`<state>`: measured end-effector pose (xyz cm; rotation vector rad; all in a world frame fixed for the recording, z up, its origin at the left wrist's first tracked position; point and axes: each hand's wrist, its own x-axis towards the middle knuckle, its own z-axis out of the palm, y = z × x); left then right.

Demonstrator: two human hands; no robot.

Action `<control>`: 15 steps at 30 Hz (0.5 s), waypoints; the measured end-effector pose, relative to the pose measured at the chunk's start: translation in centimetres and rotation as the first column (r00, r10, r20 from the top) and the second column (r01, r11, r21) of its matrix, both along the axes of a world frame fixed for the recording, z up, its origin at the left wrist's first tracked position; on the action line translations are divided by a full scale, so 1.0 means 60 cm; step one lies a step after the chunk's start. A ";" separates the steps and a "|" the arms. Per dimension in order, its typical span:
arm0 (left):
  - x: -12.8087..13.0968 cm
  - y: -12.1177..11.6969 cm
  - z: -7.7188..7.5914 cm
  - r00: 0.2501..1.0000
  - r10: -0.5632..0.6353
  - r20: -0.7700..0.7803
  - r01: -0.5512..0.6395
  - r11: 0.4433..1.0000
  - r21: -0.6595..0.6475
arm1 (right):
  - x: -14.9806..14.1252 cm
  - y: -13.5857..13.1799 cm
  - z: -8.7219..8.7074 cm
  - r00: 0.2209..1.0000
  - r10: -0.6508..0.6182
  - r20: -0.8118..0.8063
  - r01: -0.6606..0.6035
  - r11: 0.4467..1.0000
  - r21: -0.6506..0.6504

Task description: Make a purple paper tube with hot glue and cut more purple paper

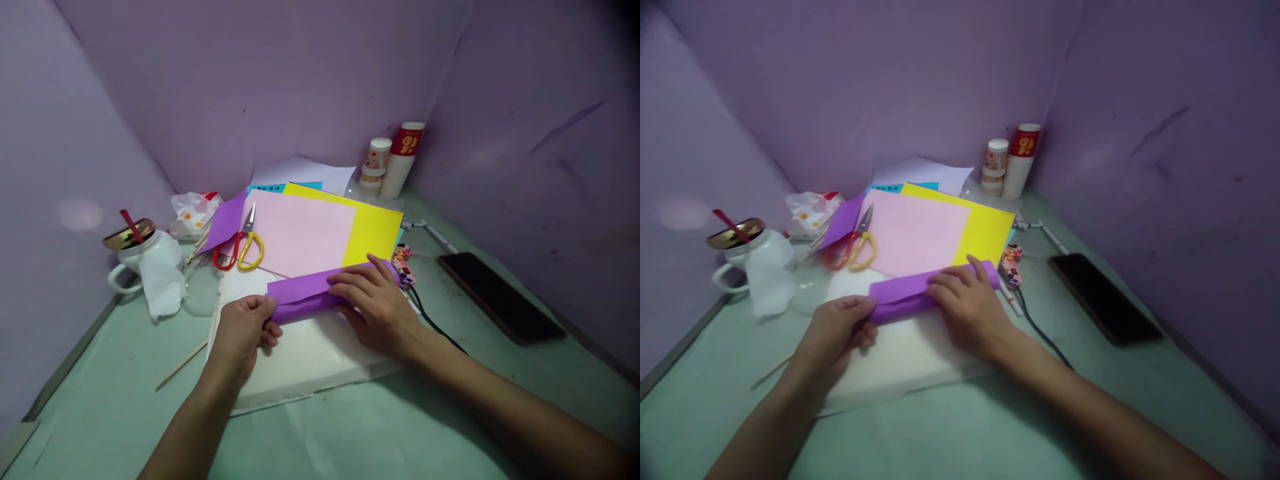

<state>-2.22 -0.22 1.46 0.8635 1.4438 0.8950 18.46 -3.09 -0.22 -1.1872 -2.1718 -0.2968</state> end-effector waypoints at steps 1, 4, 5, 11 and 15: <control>0.000 0.000 -0.001 1.000 -0.002 0.000 0.002 1.000 0.003 | -0.007 0.001 0.001 1.000 0.014 0.027 -0.014 1.000 0.009; -0.001 -0.001 -0.002 1.000 -0.010 0.003 0.010 1.000 0.004 | -0.030 0.007 0.000 0.991 0.045 0.127 -0.048 0.999 0.021; -0.001 -0.001 -0.002 1.000 -0.013 0.005 0.013 1.000 0.002 | -0.036 0.010 -0.002 0.988 0.050 0.145 -0.055 0.998 0.031; -0.005 0.000 0.000 0.999 -0.034 0.022 0.035 0.999 -0.012 | -0.056 0.021 -0.016 0.990 0.076 0.123 -0.085 0.994 0.072; -0.005 0.001 0.002 0.997 -0.064 0.043 0.065 0.997 -0.042 | -0.059 0.020 -0.018 0.992 0.080 0.092 -0.088 0.993 0.082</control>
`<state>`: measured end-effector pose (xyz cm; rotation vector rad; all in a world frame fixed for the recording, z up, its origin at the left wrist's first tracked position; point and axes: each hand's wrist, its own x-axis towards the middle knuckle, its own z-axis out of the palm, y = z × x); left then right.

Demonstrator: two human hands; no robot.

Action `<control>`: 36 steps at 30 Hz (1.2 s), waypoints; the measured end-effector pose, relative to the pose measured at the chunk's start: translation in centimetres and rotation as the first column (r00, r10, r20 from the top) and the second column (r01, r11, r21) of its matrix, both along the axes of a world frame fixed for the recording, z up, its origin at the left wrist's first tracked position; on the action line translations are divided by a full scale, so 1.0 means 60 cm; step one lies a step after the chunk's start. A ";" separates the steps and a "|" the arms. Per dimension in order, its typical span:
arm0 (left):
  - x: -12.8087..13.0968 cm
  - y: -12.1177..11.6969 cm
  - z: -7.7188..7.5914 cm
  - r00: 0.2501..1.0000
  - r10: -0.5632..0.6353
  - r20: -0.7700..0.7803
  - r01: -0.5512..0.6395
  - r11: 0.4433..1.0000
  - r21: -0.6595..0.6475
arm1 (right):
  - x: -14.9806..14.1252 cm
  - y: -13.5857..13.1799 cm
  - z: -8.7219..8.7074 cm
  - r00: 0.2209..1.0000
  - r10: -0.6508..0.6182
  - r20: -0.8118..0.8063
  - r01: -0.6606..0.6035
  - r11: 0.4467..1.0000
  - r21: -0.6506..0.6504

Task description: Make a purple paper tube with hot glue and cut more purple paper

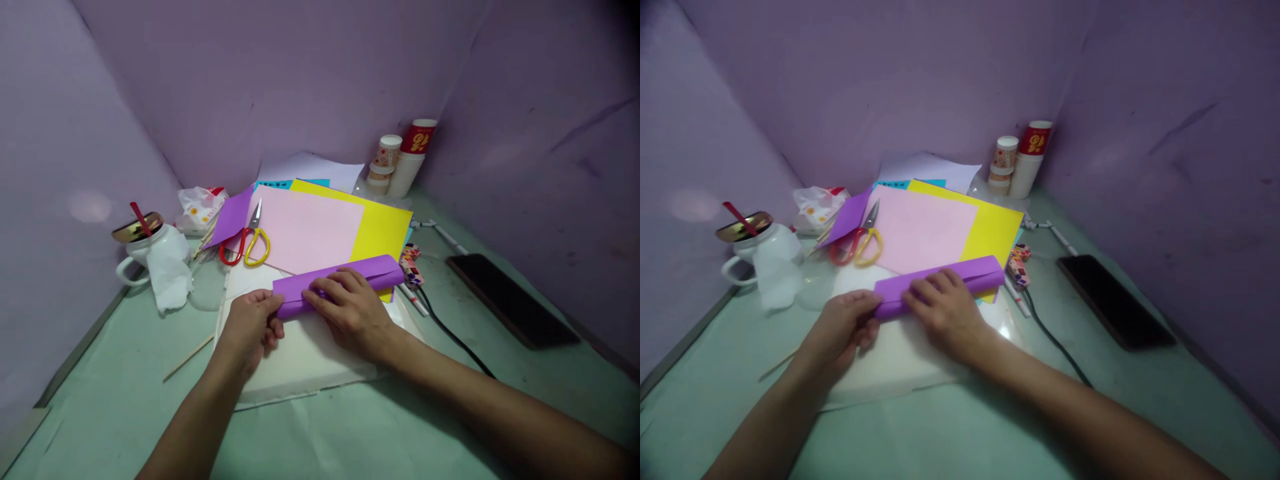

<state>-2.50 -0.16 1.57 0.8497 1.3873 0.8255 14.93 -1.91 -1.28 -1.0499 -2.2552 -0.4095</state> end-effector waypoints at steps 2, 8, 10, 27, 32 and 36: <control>0.000 0.001 0.000 1.000 -0.012 -0.001 0.012 1.000 -0.028 | 0.000 -0.001 0.001 1.000 0.004 0.002 -0.004 1.000 0.000; 0.000 0.007 -0.004 0.998 -0.042 -0.040 0.040 0.998 -0.050 | 0.002 -0.001 0.002 1.000 0.018 0.020 -0.018 1.000 0.005; 0.003 0.009 -0.005 0.997 -0.041 -0.058 0.038 0.998 -0.045 | 0.000 -0.001 -0.001 1.000 0.016 0.022 -0.016 1.000 0.002; 0.008 0.005 -0.006 0.994 0.022 -0.105 -0.022 1.000 -0.006 | 0.188 0.001 0.051 0.442 -0.770 -0.460 -0.082 0.476 -0.876; 0.008 0.009 -0.008 0.993 0.025 -0.114 -0.023 1.000 0.018 | 0.153 0.000 0.047 0.332 -0.779 -0.531 -0.395 0.397 -0.829; 0.007 0.009 -0.002 0.994 0.082 -0.074 -0.074 0.992 0.098 | 0.146 -0.010 0.050 0.252 -0.774 -0.581 -0.522 0.397 -0.755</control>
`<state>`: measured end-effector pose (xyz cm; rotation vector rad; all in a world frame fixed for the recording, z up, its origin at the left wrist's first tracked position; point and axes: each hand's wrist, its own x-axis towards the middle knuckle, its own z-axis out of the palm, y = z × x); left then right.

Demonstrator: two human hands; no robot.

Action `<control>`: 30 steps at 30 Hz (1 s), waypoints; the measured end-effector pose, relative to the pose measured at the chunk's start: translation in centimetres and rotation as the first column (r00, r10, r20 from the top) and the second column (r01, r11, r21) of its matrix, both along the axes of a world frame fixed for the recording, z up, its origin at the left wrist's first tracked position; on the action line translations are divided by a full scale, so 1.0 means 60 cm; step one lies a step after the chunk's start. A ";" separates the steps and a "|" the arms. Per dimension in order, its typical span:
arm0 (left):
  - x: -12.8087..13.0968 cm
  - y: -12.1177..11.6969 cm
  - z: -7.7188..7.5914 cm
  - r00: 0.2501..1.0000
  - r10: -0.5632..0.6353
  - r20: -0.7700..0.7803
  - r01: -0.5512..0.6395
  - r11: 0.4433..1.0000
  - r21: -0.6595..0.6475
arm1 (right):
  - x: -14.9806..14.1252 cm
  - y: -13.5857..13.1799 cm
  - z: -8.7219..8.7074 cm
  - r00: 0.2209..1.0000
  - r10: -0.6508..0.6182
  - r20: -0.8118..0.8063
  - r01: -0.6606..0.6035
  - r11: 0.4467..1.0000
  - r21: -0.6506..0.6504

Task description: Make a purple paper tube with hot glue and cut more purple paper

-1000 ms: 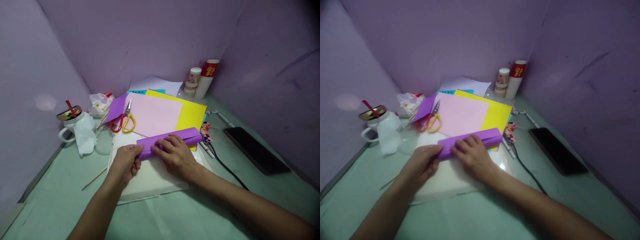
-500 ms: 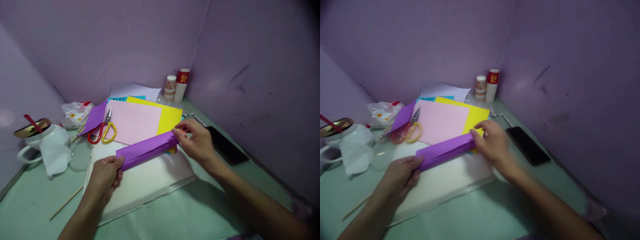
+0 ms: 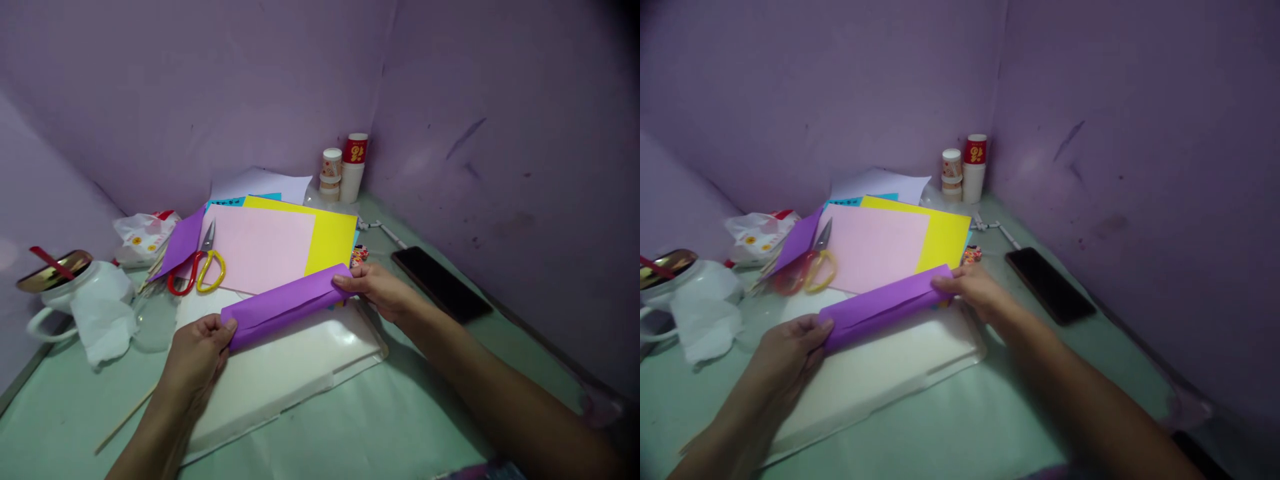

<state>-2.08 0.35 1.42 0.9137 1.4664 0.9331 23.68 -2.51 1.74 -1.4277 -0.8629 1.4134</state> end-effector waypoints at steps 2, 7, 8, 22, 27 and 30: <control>-0.006 0.000 0.003 1.000 -0.002 0.008 0.002 1.000 0.001 | 0.000 -0.006 0.000 0.998 0.022 -0.058 -0.023 1.000 -0.012; -0.043 0.014 -0.005 0.992 -0.078 -0.095 0.077 0.997 -0.011 | -0.014 -0.014 0.004 0.995 0.040 -0.092 -0.049 0.994 -0.098; -0.051 0.017 -0.008 0.983 -0.095 -0.159 0.095 0.995 -0.002 | -0.020 -0.015 0.004 0.996 0.030 -0.086 -0.041 0.991 -0.131; 0.010 -0.022 -0.024 0.291 0.247 -0.924 0.921 0.189 0.341 | -0.048 -0.022 -0.021 0.989 -0.069 -0.127 0.058 0.994 -0.092; 0.008 -0.019 -0.028 0.195 0.071 -0.978 0.964 0.170 0.204 | -0.050 -0.018 -0.014 0.989 -0.094 -0.118 0.080 0.990 -0.116; 0.005 -0.018 -0.018 0.138 0.030 -0.990 0.970 0.195 0.141 | -0.050 -0.017 -0.011 0.985 -0.131 -0.115 0.119 0.988 -0.103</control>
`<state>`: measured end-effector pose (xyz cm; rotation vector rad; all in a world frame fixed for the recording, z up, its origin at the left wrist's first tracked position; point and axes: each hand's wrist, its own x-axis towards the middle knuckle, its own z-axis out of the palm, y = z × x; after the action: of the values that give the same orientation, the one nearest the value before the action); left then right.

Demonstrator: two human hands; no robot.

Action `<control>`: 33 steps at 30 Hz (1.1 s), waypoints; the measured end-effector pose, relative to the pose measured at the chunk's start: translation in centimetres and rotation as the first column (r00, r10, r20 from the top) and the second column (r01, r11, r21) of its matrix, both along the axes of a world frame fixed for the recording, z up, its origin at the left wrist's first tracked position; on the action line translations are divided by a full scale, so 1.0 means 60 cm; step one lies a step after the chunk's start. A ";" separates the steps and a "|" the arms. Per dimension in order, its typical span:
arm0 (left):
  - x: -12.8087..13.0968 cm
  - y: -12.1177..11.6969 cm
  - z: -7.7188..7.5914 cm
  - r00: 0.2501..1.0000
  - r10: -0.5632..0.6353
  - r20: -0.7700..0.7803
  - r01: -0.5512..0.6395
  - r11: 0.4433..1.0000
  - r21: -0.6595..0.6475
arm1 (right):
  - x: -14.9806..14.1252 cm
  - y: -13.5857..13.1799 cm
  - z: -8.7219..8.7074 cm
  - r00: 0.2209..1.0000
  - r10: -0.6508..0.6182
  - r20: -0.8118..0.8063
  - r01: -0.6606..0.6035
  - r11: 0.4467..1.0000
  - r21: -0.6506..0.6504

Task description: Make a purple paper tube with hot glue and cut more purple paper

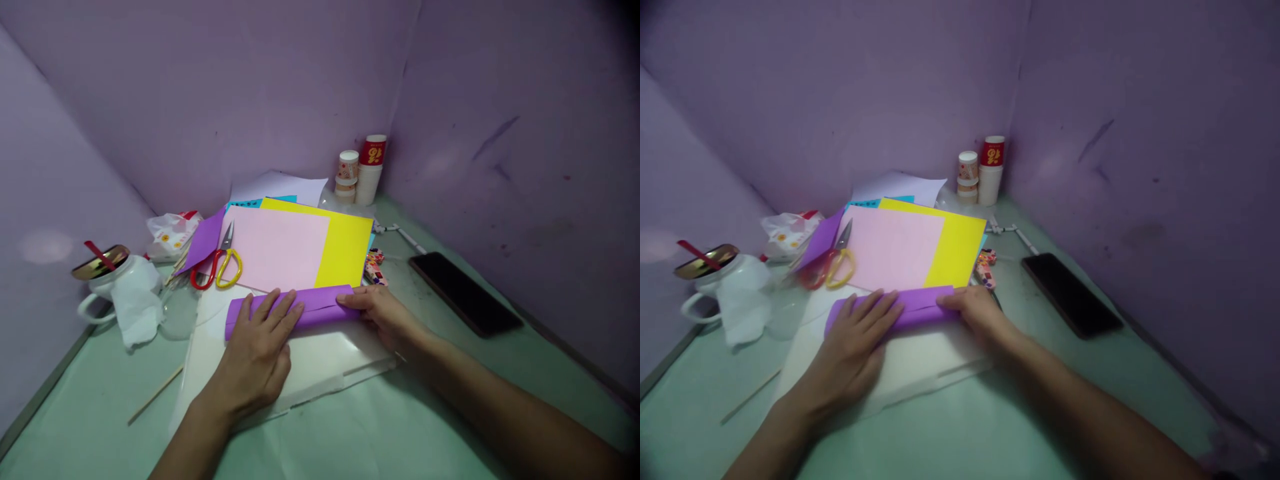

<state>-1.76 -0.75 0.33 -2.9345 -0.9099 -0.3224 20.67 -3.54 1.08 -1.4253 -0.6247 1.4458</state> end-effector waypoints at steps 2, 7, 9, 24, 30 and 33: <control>0.000 0.001 0.004 1.000 0.009 -0.009 -0.009 1.000 -0.008 | 0.000 0.001 0.001 1.000 -0.007 0.007 0.007 1.000 0.000; 0.022 -0.007 0.006 0.997 0.078 0.019 -0.078 0.997 0.016 | 0.000 0.001 0.000 0.999 0.039 -0.001 -0.039 0.999 -0.003; 0.040 -0.015 0.006 0.994 0.107 0.010 -0.107 0.994 0.032 | -0.001 0.000 -0.006 0.997 0.077 -0.006 -0.076 0.997 0.015; -0.005 -0.012 -0.012 0.944 0.324 -0.056 -0.320 0.944 0.080 | 0.012 0.001 -0.001 0.999 -0.039 0.004 0.039 0.998 -0.048; -0.024 -0.001 0.000 0.926 0.368 -0.079 -0.361 0.928 0.088 | 0.022 0.002 -0.008 0.998 -0.051 -0.028 0.050 0.998 -0.033; -0.025 0.003 -0.002 0.926 0.378 0.009 -0.378 0.923 0.070 | 0.024 -0.001 -0.006 0.998 -0.029 -0.048 0.028 0.999 -0.028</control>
<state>-3.28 -0.58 0.21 -2.6132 -1.4000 -0.3152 22.11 -3.58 0.74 -1.4102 -0.5541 1.4668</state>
